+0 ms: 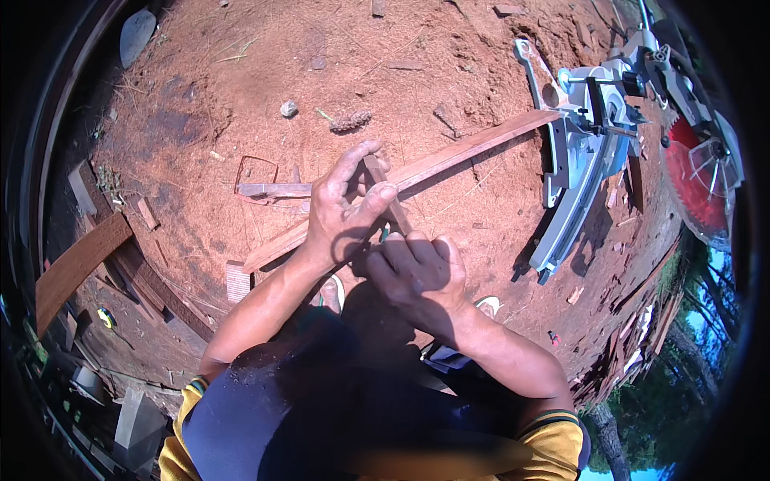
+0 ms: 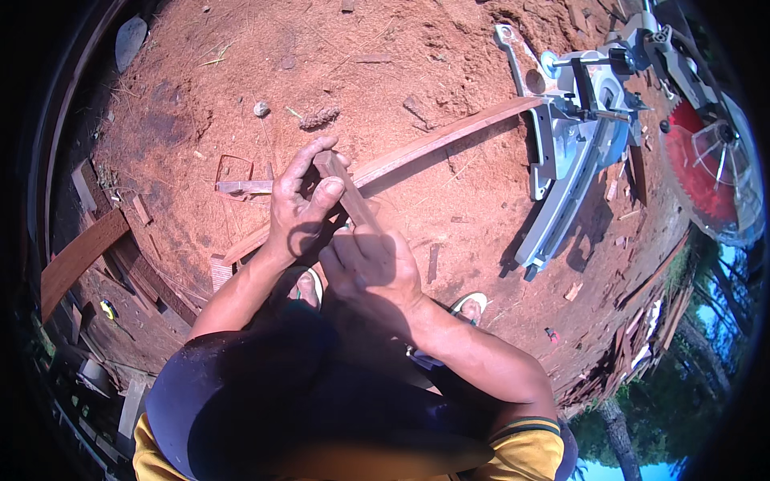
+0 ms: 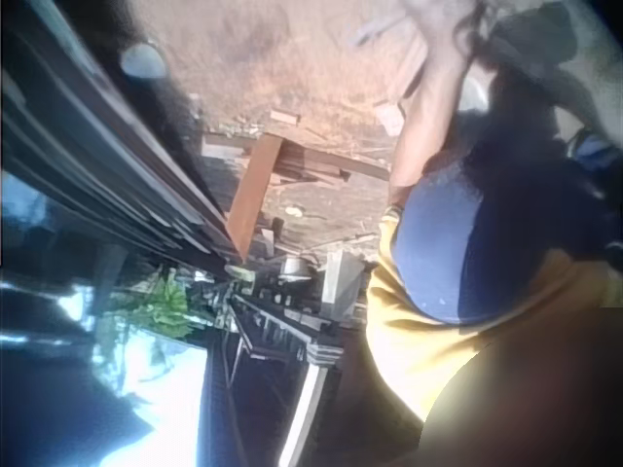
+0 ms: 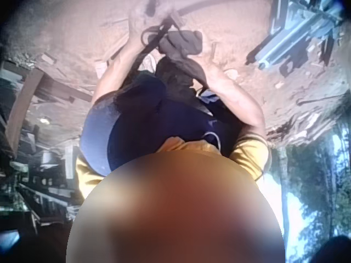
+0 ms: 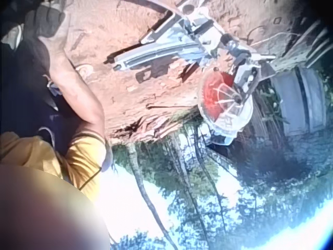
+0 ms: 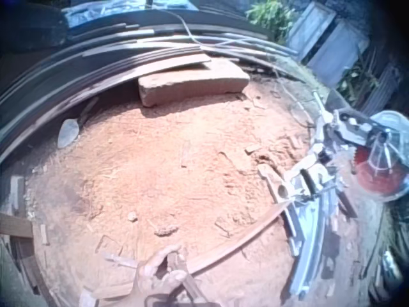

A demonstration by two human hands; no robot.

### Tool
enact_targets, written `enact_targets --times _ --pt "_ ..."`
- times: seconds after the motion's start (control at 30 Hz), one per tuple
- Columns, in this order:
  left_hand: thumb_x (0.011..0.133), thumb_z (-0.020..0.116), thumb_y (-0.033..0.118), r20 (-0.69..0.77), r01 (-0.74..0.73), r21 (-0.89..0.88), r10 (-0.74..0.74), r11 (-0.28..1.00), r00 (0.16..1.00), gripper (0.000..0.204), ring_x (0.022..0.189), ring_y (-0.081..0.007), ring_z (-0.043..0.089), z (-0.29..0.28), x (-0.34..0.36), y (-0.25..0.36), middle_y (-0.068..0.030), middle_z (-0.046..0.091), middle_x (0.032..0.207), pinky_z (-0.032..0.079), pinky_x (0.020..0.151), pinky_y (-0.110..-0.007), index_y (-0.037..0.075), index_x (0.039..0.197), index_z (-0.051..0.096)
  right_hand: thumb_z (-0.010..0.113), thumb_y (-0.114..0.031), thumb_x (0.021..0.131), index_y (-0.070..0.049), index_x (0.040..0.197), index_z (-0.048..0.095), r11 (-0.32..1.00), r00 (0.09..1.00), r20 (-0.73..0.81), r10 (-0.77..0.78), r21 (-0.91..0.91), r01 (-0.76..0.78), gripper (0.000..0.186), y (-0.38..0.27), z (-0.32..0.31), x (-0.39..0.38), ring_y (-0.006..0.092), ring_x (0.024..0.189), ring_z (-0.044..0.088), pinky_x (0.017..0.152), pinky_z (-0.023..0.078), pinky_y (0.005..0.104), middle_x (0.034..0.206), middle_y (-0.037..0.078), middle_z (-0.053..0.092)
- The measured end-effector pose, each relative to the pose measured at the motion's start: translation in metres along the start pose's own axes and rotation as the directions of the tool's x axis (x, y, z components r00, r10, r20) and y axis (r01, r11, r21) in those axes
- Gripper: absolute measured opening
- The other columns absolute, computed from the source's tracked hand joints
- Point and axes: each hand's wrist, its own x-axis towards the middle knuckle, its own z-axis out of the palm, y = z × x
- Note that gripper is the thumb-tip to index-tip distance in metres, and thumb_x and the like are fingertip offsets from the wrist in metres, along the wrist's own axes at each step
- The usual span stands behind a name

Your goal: The person sands a thin wooden strip with sandpaper, then positions it on a miter saw and cuts it. The person repeats the positioning and cutting process on the same strip multiple times.

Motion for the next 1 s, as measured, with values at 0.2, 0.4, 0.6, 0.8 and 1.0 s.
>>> enact_targets --times 0.2,0.4,0.6,0.8,1.0 --pt "0.096 0.073 0.039 0.017 0.002 -0.010 -0.002 1.000 1.000 0.066 0.105 -0.0198 0.067 0.000 0.003 0.000 -0.0129 0.071 0.116 0.053 0.096 -0.036 -0.004 0.143 0.054 0.068 -0.029 0.076 -0.017 0.073 0.062 0.993 0.994 -0.110 -0.016 0.112 0.028 0.013 -0.013 -0.007 -0.001 0.0157 0.074 0.057 0.067 0.040 0.0343 0.075 0.000 0.051" --pt "0.096 0.072 0.042 0.015 -0.002 0.048 0.001 0.999 1.000 0.067 0.105 -0.0205 0.066 -0.001 0.003 -0.002 -0.0130 0.071 0.114 0.052 0.096 -0.036 -0.003 0.142 0.055 0.066 -0.028 0.075 -0.017 0.070 0.060 0.997 0.994 -0.104 0.028 0.076 -0.020 0.014 0.002 0.005 -0.002 0.0149 0.076 0.057 0.064 0.036 0.0326 0.075 -0.001 0.051" --pt "0.096 0.074 0.038 0.015 0.011 -0.007 -0.011 1.000 1.000 0.064 0.100 -0.0170 0.067 0.002 0.002 0.000 -0.0116 0.070 0.113 0.055 0.088 -0.033 -0.002 0.142 0.055 0.071 -0.027 0.073 -0.016 0.071 0.061 0.991 0.957 -0.273 0.101 0.114 -0.072 0.015 0.005 0.017 0.008 0.0123 0.078 0.059 0.061 0.033 0.0332 0.083 -0.002 0.055" --pt "0.095 0.074 0.043 0.026 0.088 -0.021 -0.087 0.996 0.996 0.069 0.107 -0.0206 0.067 0.001 -0.001 0.006 -0.0123 0.070 0.116 0.054 0.095 -0.036 -0.001 0.145 0.053 0.069 -0.016 0.069 -0.007 0.075 0.062 0.996 0.984 -0.176 -0.007 0.082 0.022 0.013 0.014 0.022 0.011 0.0249 0.081 0.060 0.066 0.050 0.0395 0.085 0.008 0.056" --pt "0.096 0.073 0.042 0.037 0.061 0.009 -0.062 0.998 0.997 0.067 0.107 -0.0199 0.067 -0.001 0.001 0.006 -0.0126 0.070 0.117 0.053 0.096 -0.036 0.000 0.144 0.054 0.068 -0.019 0.071 -0.012 0.080 0.064 1.000 0.996 -0.090 0.020 0.023 -0.018 0.013 0.013 0.009 0.020 0.0208 0.081 0.062 0.066 0.042 0.0367 0.088 0.005 0.060"
